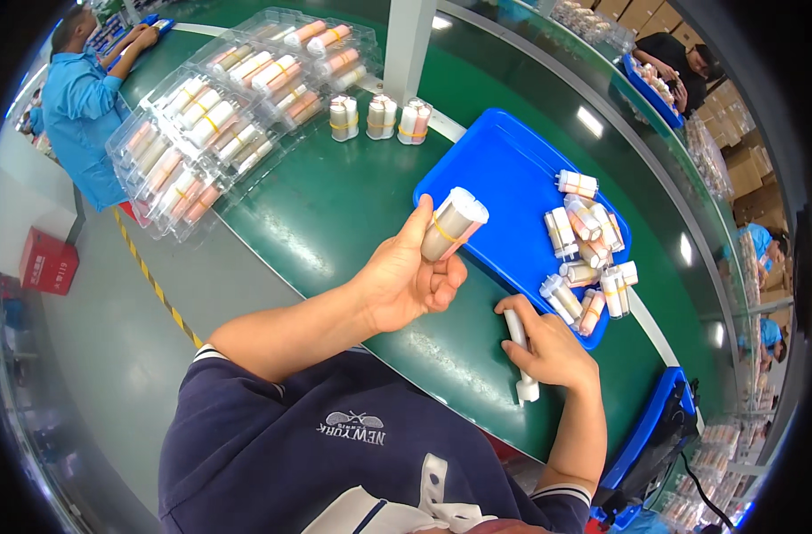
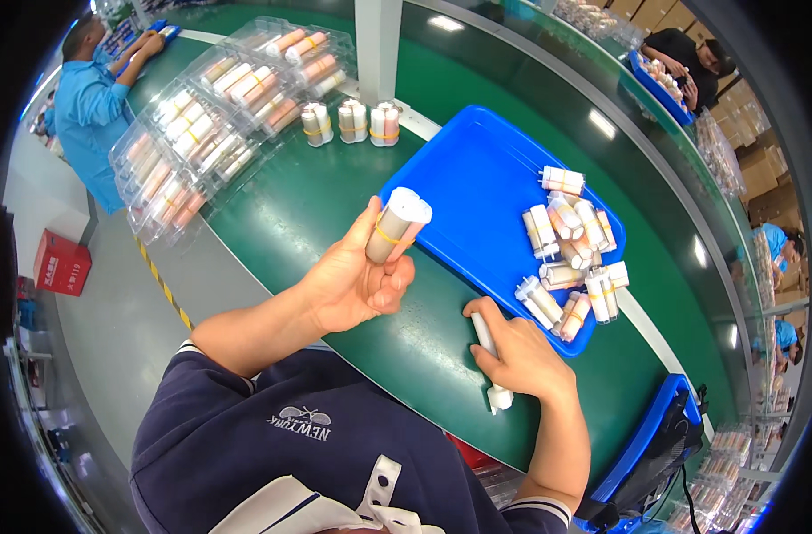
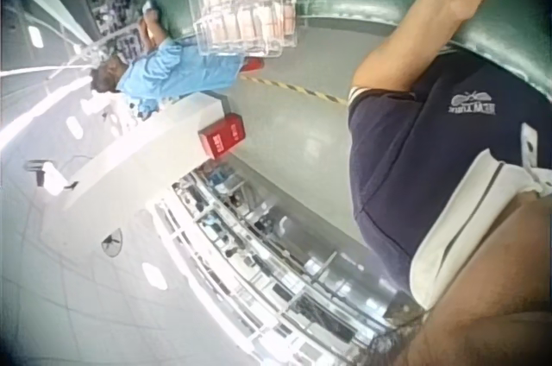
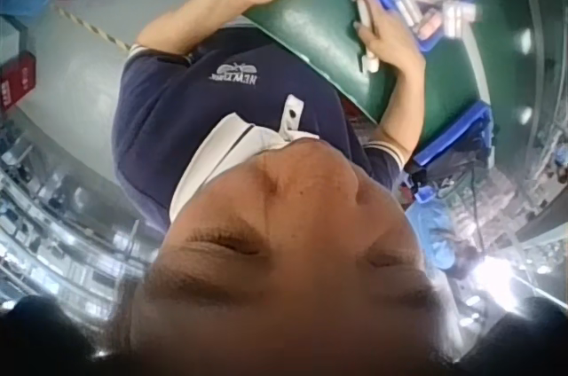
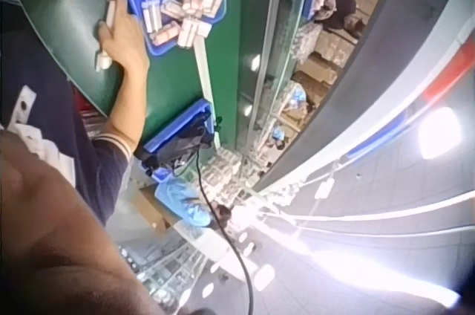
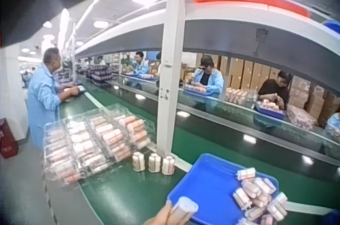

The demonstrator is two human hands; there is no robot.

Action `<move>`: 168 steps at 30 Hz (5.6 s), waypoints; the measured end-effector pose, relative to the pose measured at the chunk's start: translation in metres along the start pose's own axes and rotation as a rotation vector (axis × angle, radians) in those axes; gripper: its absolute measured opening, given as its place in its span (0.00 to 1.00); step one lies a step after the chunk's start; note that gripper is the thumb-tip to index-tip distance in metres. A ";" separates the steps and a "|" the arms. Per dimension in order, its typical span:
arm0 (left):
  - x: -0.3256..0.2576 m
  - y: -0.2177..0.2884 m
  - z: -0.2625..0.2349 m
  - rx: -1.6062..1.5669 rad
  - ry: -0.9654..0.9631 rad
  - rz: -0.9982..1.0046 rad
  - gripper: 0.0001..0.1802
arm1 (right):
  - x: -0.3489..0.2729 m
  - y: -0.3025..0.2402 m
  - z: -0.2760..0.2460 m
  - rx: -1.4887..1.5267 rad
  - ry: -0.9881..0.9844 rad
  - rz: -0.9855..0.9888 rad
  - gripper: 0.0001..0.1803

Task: The person applies liquid to bundled cylindrical components using a dispenser bottle, arranges the bundles, and places them into plastic trays on the workbench.

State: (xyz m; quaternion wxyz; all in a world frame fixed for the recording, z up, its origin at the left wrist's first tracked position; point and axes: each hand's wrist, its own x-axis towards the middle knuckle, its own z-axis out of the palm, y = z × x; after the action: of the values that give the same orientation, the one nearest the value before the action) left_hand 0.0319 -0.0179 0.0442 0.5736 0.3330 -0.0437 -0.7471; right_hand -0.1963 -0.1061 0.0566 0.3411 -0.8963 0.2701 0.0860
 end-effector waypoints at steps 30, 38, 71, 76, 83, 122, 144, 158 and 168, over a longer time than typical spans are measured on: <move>0.028 0.103 -0.056 1.963 0.714 1.278 0.26 | -0.004 0.004 0.001 -0.059 0.025 -0.053 0.24; 0.092 0.035 0.025 1.980 -0.254 1.407 0.15 | -0.006 0.003 0.001 -0.164 0.008 -0.084 0.24; 0.002 -0.012 -0.002 1.587 -0.070 1.305 0.26 | -0.004 -0.006 0.002 -0.167 0.067 -0.079 0.25; 0.009 -0.035 -0.012 1.495 -0.008 1.275 0.31 | -0.003 -0.004 0.003 -0.155 0.034 -0.003 0.25; 0.010 -0.029 -0.026 1.458 -0.100 1.232 0.36 | -0.018 -0.018 -0.019 0.070 0.225 -0.149 0.27; 0.013 -0.042 -0.031 1.491 -0.199 1.185 0.28 | 0.014 -0.031 -0.012 0.188 0.907 -0.806 0.29; 0.013 -0.040 -0.031 1.460 -0.203 1.215 0.30 | 0.018 -0.033 -0.004 0.006 0.866 -0.698 0.25; 0.010 -0.040 -0.026 1.464 -0.135 1.187 0.27 | 0.009 -0.030 -0.013 -0.038 0.901 -0.719 0.30; 0.014 -0.046 -0.032 1.449 -0.134 1.192 0.23 | 0.008 -0.032 -0.007 0.069 0.954 -0.748 0.29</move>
State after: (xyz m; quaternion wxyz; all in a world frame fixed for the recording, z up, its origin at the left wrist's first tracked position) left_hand 0.0096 -0.0042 -0.0079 0.5106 0.4879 -0.6943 -0.1387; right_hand -0.1723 -0.0948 0.0771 0.2184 -0.8584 0.0626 -0.4599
